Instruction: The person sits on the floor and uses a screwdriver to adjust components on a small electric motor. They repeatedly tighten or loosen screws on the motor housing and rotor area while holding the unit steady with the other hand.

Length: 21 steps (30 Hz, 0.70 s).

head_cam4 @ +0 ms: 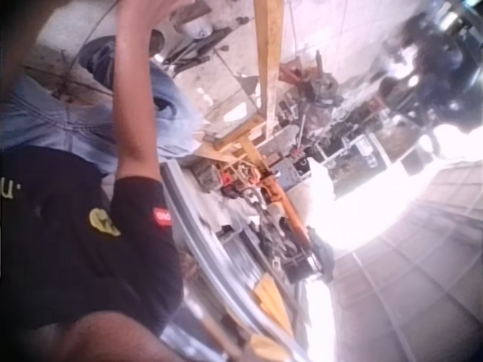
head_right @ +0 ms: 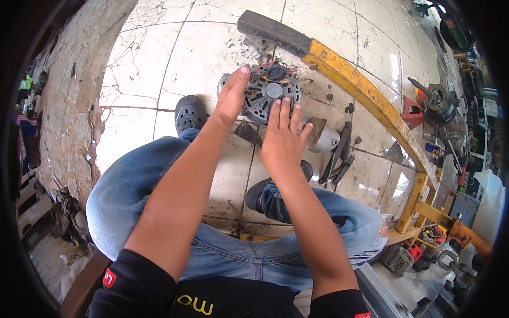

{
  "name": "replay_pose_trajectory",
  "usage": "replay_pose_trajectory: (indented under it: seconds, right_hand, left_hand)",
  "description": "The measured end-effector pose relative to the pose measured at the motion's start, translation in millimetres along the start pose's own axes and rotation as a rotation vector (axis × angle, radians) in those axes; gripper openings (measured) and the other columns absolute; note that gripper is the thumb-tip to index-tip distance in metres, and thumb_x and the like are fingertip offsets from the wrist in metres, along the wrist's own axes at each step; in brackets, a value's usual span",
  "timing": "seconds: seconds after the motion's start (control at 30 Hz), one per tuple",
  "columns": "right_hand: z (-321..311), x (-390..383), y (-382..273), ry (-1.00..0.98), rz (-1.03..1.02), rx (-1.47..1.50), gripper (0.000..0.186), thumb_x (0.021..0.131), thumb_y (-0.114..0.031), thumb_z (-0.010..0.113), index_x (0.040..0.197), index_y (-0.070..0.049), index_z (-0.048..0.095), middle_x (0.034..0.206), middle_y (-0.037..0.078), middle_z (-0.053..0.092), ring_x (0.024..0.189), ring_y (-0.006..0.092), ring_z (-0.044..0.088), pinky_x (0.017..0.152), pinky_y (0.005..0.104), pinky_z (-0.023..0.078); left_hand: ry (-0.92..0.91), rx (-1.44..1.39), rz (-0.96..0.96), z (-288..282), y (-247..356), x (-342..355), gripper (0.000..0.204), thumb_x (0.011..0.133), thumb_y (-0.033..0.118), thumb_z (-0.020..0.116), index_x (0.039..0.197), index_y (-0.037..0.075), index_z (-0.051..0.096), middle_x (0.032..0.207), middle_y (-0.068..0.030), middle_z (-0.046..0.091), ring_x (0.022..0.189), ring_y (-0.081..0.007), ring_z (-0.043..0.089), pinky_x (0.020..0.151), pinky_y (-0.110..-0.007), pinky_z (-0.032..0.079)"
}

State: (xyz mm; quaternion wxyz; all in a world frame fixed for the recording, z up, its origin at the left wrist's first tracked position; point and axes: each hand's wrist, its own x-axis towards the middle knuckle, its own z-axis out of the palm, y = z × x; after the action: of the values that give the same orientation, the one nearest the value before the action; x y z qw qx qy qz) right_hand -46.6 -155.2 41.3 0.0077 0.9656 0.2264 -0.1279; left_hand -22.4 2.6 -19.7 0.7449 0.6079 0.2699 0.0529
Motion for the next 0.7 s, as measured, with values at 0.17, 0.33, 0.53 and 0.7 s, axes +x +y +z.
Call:
replay_pose_trajectory:
  seconds: [0.17,0.33,0.53,0.7]
  right_hand:
    - [2,6,11,0.089,0.018,-0.065,0.07,0.093,-0.005,0.052,0.159,-0.005,0.03,0.168,0.012,0.025,0.154,0.0385,0.021,0.117,0.071,0.016]
    - [6,-12,25,0.067,-0.127,-0.125,0.071,0.092,-0.006,0.052,0.159,-0.004,0.029,0.167,0.014,0.026,0.154,0.0383,0.022,0.117,0.0704,0.015]
    - [22,-11,27,0.141,-0.051,-0.126,0.069,0.093,-0.008,0.051,0.159,-0.007,0.03,0.167,0.012,0.027,0.154,0.0364,0.023,0.118,0.0701,0.015]
    - [2,-12,43,0.049,-0.182,-0.135,0.067,0.094,-0.009,0.051,0.158,-0.008,0.032,0.165,0.011,0.031,0.153,0.0359,0.027,0.118,0.0682,0.018]
  left_hand:
    - [-0.017,-0.008,0.048,9,20,16,0.076,0.098,0.058,0.057,0.152,0.006,0.045,0.151,-0.0208,0.05,0.142,-0.0311,0.045,0.116,-0.037,0.033]
    - [-0.051,0.16,0.053,10,4,25,0.061,0.097,0.044,0.063,0.142,0.004,0.055,0.138,-0.0223,0.061,0.129,-0.0341,0.057,0.109,-0.037,0.042]
    - [0.004,0.219,0.06,16,10,20,0.057,0.093,0.043,0.069,0.131,0.002,0.061,0.122,-0.0215,0.069,0.114,-0.0323,0.065,0.1,-0.037,0.048]
    - [-0.002,0.248,0.035,14,17,12,0.061,0.087,0.041,0.077,0.132,0.003,0.06,0.117,-0.0185,0.071,0.107,-0.028,0.067,0.096,-0.036,0.051]
